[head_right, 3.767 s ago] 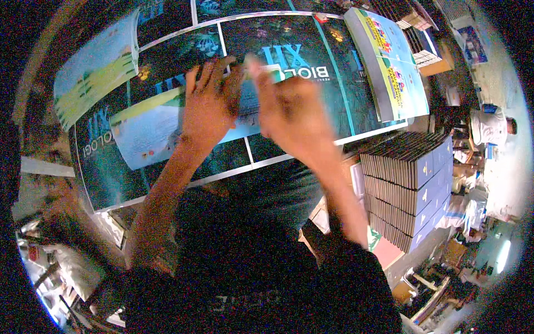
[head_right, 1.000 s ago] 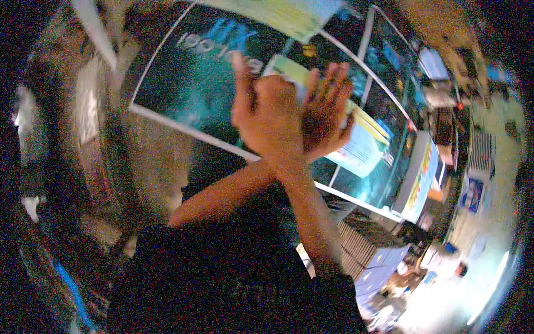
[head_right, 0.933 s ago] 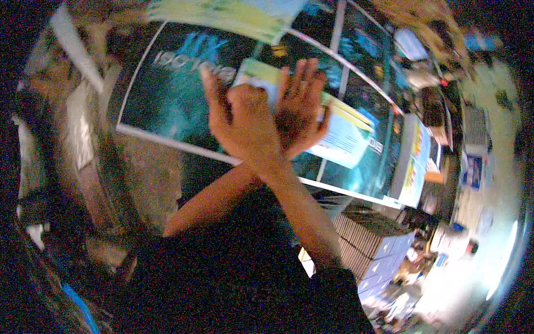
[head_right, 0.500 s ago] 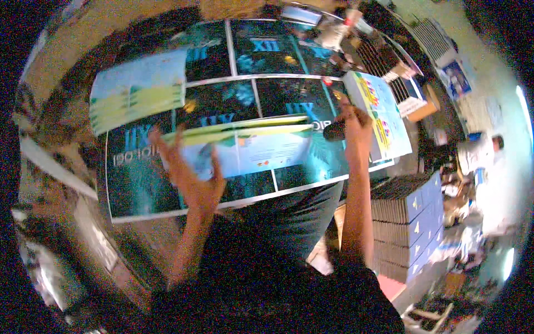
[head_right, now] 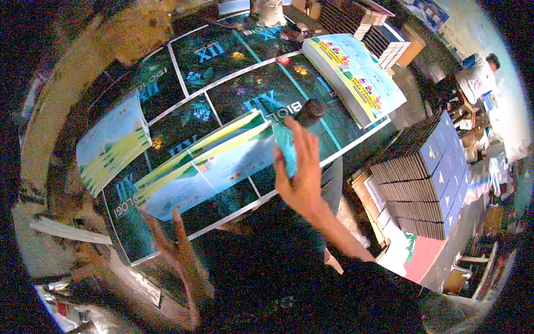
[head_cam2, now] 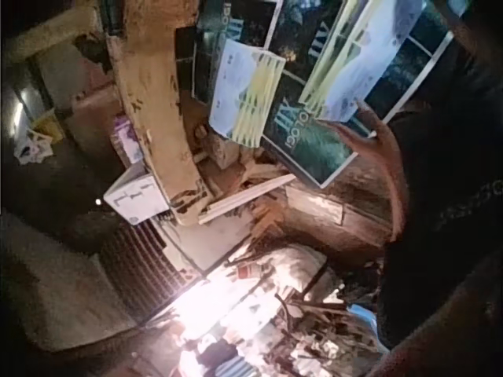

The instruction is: The person folds printed covers and paper sheets, presses the creases using a wooden tool, and inserts the paper sheets into the covers to assemble booklets.

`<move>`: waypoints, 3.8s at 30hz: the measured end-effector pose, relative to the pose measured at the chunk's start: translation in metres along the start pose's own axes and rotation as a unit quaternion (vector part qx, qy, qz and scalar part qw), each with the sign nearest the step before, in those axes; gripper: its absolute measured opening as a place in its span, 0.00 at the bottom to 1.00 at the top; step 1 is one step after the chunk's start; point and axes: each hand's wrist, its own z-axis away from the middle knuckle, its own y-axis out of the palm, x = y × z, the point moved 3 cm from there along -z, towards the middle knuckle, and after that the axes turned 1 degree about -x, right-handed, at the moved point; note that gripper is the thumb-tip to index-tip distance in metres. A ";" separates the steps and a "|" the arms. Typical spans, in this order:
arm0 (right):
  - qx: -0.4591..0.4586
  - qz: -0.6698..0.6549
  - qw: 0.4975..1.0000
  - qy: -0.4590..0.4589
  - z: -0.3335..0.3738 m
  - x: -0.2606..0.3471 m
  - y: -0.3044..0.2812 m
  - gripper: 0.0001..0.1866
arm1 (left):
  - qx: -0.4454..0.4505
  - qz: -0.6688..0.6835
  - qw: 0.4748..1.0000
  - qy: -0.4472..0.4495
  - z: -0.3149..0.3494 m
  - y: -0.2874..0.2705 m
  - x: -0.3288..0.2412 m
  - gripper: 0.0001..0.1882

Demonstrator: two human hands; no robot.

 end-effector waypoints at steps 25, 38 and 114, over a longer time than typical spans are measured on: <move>0.247 -0.021 0.968 0.044 -0.013 -0.061 0.016 0.55 | 0.065 -0.106 0.991 0.051 -0.030 -0.020 0.062 0.53; 0.146 0.015 0.989 0.017 -0.001 -0.061 0.022 0.36 | 0.034 -0.124 0.989 0.073 -0.038 -0.018 0.067 0.30; 0.371 -0.366 0.825 0.220 -0.028 0.006 0.015 0.18 | -0.134 0.541 0.799 -0.228 -0.275 0.002 0.159 0.07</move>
